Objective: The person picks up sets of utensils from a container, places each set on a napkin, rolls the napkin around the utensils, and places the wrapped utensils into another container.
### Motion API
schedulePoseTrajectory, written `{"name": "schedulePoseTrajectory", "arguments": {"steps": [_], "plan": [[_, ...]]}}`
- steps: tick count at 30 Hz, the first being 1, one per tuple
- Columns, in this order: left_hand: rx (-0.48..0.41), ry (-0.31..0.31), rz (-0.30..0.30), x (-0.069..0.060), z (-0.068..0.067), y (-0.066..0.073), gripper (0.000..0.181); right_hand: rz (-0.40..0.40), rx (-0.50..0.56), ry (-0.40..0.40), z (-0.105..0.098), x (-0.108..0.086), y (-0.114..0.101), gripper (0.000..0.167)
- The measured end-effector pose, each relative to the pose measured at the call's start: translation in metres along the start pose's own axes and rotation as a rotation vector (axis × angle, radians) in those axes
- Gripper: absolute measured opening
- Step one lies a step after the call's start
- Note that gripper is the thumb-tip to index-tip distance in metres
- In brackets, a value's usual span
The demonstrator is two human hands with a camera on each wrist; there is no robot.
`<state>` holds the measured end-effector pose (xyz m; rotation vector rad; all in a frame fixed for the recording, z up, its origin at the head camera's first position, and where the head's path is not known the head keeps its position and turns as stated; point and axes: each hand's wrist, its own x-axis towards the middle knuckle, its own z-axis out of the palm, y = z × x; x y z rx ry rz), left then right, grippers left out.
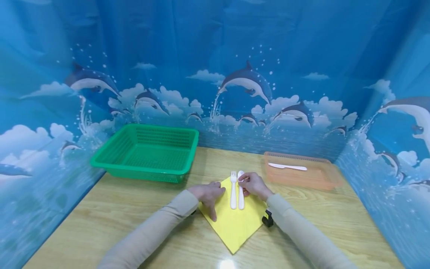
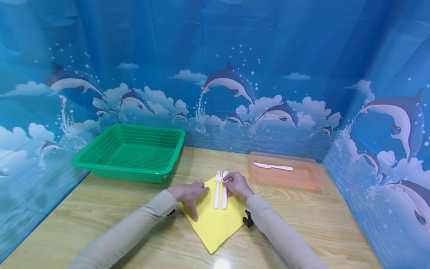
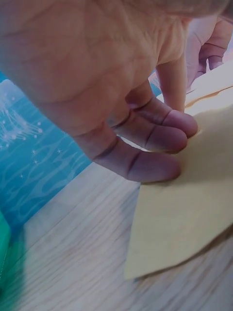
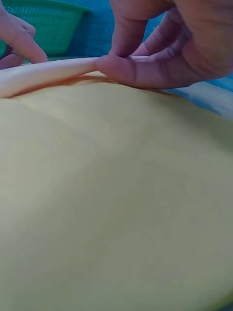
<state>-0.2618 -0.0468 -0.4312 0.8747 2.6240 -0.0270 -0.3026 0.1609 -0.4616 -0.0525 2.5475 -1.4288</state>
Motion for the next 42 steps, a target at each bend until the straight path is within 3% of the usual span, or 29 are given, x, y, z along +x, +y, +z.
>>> {"name": "schedulePoseTrajectory", "arguments": {"steps": [8,24,42], "plan": [[0.004,-0.031,-0.018,0.0006,-0.0015,0.0020,0.106,0.007,0.001,0.016,0.0029,-0.0003,-0.0013,0.013],[0.011,-0.015,-0.013,0.0000,-0.0017,0.0017,0.107,-0.021,-0.080,-0.004,0.0005,-0.0015,-0.0026,0.014],[-0.007,-0.037,-0.022,0.0014,-0.0012,0.0002,0.110,-0.054,-0.092,-0.012,0.0000,-0.0028,0.0012,0.008]]}}
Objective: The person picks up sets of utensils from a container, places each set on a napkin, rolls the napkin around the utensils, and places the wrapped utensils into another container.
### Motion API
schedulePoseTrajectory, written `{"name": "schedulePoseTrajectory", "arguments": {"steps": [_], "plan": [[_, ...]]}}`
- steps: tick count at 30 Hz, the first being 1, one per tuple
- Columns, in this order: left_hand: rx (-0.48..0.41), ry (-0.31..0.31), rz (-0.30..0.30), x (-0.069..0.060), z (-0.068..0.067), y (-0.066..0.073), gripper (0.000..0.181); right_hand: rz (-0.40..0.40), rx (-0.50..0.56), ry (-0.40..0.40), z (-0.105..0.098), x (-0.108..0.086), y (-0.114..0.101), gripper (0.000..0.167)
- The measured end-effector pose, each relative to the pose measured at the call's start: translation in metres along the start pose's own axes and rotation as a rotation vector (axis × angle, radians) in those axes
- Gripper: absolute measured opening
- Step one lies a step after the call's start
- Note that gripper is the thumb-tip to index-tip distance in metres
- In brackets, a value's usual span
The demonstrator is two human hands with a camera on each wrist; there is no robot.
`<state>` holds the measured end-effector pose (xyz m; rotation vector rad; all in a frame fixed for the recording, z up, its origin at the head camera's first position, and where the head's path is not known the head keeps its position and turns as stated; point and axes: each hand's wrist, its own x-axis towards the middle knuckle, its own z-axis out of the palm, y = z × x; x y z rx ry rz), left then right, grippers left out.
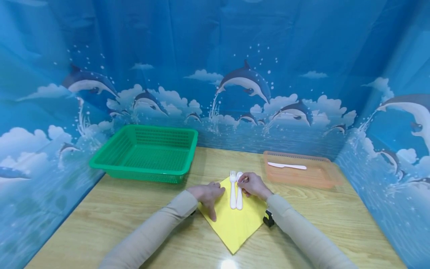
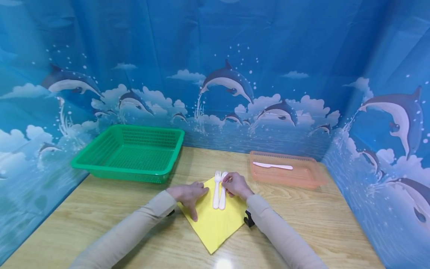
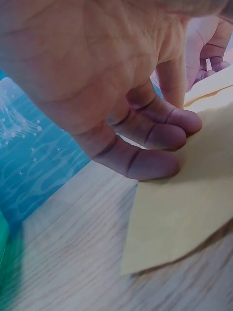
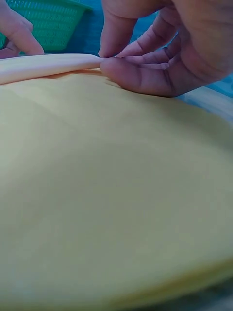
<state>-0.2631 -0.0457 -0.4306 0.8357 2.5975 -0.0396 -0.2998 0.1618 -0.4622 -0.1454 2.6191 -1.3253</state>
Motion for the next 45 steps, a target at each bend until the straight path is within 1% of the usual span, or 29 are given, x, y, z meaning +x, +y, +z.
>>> {"name": "schedulePoseTrajectory", "arguments": {"steps": [6,11,16,19,21,23,25,27,29,32,36,39,42,45], "plan": [[-0.023,-0.008,-0.006,-0.001,-0.001,0.000,0.112,0.014,-0.010,0.007,-0.001,-0.001,0.001,0.010],[-0.010,-0.006,0.010,0.000,-0.003,-0.001,0.109,0.016,-0.014,-0.003,-0.003,-0.001,0.001,0.012],[-0.016,-0.019,0.006,0.000,-0.004,-0.002,0.107,0.011,-0.018,-0.016,-0.004,-0.003,-0.001,0.012],[-0.015,-0.018,0.006,0.001,-0.005,-0.002,0.098,0.011,-0.026,-0.016,-0.007,-0.003,-0.001,0.010],[-0.030,-0.011,0.010,0.002,-0.007,-0.001,0.084,0.003,-0.034,-0.013,-0.009,-0.004,-0.001,0.009],[-0.065,0.013,0.020,0.005,-0.008,-0.001,0.066,-0.025,-0.055,-0.004,-0.013,-0.004,-0.001,0.008],[-0.101,0.042,0.036,0.007,-0.009,-0.001,0.048,-0.069,-0.098,0.018,-0.017,-0.003,-0.001,0.007],[-0.139,0.068,0.052,0.009,-0.010,-0.001,0.037,-0.131,-0.163,0.046,-0.022,-0.003,0.000,0.006],[-0.158,0.093,0.074,0.010,-0.010,-0.001,0.033,-0.179,-0.230,0.089,-0.026,-0.002,0.001,0.004],[-0.174,0.127,0.116,0.013,-0.011,0.000,0.030,-0.230,-0.330,0.154,-0.034,-0.003,0.002,0.006],[-0.164,0.186,0.160,0.017,-0.014,0.004,0.024,-0.261,-0.439,0.234,-0.045,-0.003,0.002,0.010],[-0.164,0.218,0.183,0.019,-0.018,0.008,0.021,-0.275,-0.486,0.289,-0.053,-0.002,0.001,0.013],[-0.163,0.247,0.208,0.022,-0.021,0.013,0.022,-0.281,-0.503,0.336,-0.063,0.000,0.003,0.013],[-0.153,0.282,0.226,0.026,-0.024,0.019,0.022,-0.280,-0.499,0.364,-0.073,0.002,0.007,0.013]]}}
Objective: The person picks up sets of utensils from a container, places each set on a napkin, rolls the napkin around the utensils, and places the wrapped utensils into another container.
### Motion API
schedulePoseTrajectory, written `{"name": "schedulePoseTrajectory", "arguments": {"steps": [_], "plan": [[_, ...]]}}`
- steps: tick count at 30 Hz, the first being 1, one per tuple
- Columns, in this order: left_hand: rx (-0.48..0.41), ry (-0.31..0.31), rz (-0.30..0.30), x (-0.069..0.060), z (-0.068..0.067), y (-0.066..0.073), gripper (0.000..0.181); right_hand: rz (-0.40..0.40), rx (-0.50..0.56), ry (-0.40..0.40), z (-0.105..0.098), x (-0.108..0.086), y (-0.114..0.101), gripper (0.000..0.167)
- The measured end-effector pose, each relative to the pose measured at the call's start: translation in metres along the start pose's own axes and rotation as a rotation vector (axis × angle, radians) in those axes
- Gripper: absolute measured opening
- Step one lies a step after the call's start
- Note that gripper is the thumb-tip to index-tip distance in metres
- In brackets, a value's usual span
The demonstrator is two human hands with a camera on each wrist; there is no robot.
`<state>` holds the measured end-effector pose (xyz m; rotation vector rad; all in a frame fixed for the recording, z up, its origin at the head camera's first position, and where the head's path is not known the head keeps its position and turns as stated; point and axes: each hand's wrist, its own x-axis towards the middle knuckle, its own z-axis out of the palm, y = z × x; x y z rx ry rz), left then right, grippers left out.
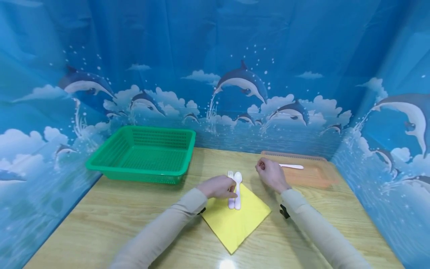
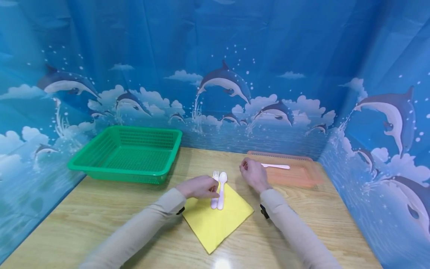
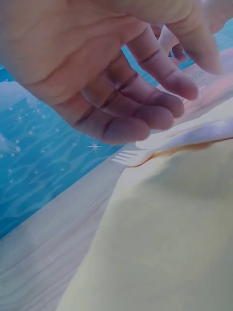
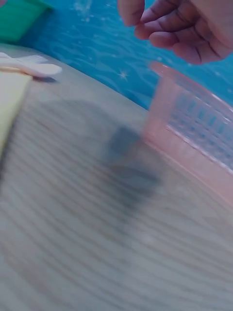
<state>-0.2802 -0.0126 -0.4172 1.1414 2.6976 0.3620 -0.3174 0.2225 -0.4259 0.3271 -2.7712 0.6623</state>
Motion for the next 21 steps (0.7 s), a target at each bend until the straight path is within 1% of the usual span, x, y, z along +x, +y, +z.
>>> {"name": "schedulePoseTrajectory", "arguments": {"steps": [4,7,10,13,17,21], "plan": [[0.026,0.032,0.011,0.010,0.002,0.006,0.020,0.020,-0.010,0.005,-0.007,0.002,0.014,0.015],[0.043,0.050,0.010,0.017,0.003,0.010,0.017,0.056,-0.019,-0.025,-0.012,0.004,0.023,0.017],[0.050,0.055,-0.004,0.024,0.002,0.016,0.018,0.102,-0.031,-0.081,-0.018,0.007,0.032,0.020],[0.050,0.061,-0.024,0.031,0.002,0.022,0.023,0.141,-0.044,-0.124,-0.024,0.008,0.040,0.021],[0.038,0.084,-0.050,0.039,0.002,0.030,0.032,0.182,-0.033,-0.156,-0.028,0.010,0.049,0.023],[0.034,0.110,-0.091,0.044,0.005,0.035,0.035,0.203,-0.016,-0.186,-0.028,0.011,0.055,0.025]]}}
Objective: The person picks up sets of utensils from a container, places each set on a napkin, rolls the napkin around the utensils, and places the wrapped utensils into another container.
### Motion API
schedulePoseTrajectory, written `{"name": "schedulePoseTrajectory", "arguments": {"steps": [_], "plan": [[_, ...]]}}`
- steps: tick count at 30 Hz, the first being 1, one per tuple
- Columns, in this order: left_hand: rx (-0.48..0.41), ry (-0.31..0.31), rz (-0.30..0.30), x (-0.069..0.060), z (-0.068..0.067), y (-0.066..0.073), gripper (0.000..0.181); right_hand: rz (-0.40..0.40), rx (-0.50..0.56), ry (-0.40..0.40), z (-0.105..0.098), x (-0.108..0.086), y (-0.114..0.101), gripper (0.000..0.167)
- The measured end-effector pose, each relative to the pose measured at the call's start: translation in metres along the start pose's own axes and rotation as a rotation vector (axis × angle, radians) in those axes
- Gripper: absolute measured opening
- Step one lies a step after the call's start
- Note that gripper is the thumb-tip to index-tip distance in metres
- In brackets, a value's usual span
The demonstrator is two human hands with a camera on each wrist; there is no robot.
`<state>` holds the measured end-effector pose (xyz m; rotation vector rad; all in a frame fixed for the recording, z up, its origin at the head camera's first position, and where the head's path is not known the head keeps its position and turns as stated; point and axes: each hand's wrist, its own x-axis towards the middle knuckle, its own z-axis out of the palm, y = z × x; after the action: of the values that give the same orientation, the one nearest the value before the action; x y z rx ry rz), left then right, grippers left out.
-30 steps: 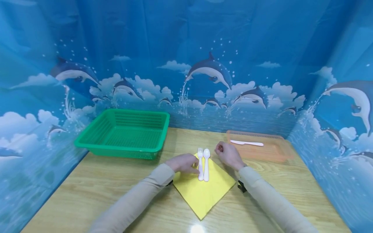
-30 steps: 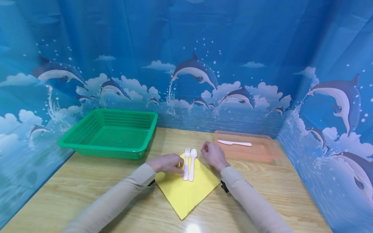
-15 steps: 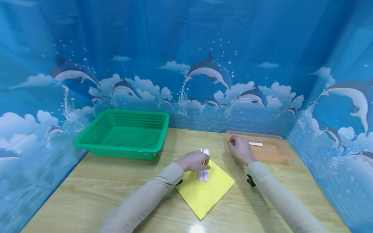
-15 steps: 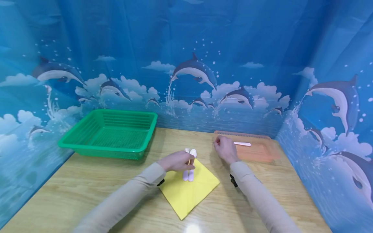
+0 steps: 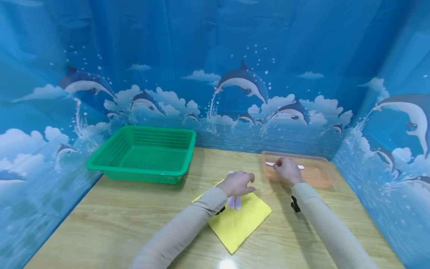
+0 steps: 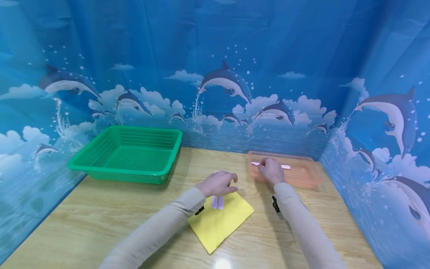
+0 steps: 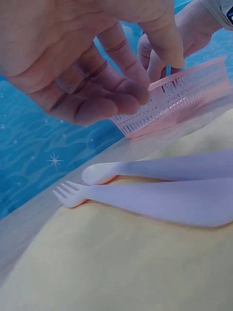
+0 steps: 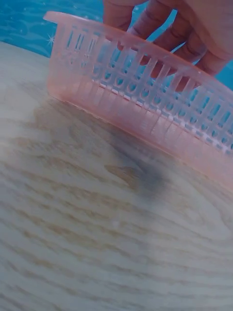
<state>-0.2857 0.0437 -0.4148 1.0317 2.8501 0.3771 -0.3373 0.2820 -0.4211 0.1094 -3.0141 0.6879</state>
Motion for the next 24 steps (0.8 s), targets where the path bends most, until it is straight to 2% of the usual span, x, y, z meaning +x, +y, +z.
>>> {"name": "schedulePoseTrajectory", "arguments": {"steps": [4,10,17,24], "plan": [[0.010,0.024,-0.016,0.004,0.003,0.004,0.037,-0.010,-0.020,-0.027,0.001,0.004,0.005,0.023],[0.006,0.041,-0.003,0.011,0.004,0.013,0.042,-0.011,-0.034,-0.070,0.002,0.006,0.010,0.020],[0.043,0.042,0.002,0.019,0.006,0.024,0.048,0.021,-0.017,-0.111,0.004,0.011,0.015,0.035],[0.042,0.004,-0.038,0.027,0.009,0.030,0.057,0.009,-0.008,-0.191,0.007,0.015,0.017,0.045]]}}
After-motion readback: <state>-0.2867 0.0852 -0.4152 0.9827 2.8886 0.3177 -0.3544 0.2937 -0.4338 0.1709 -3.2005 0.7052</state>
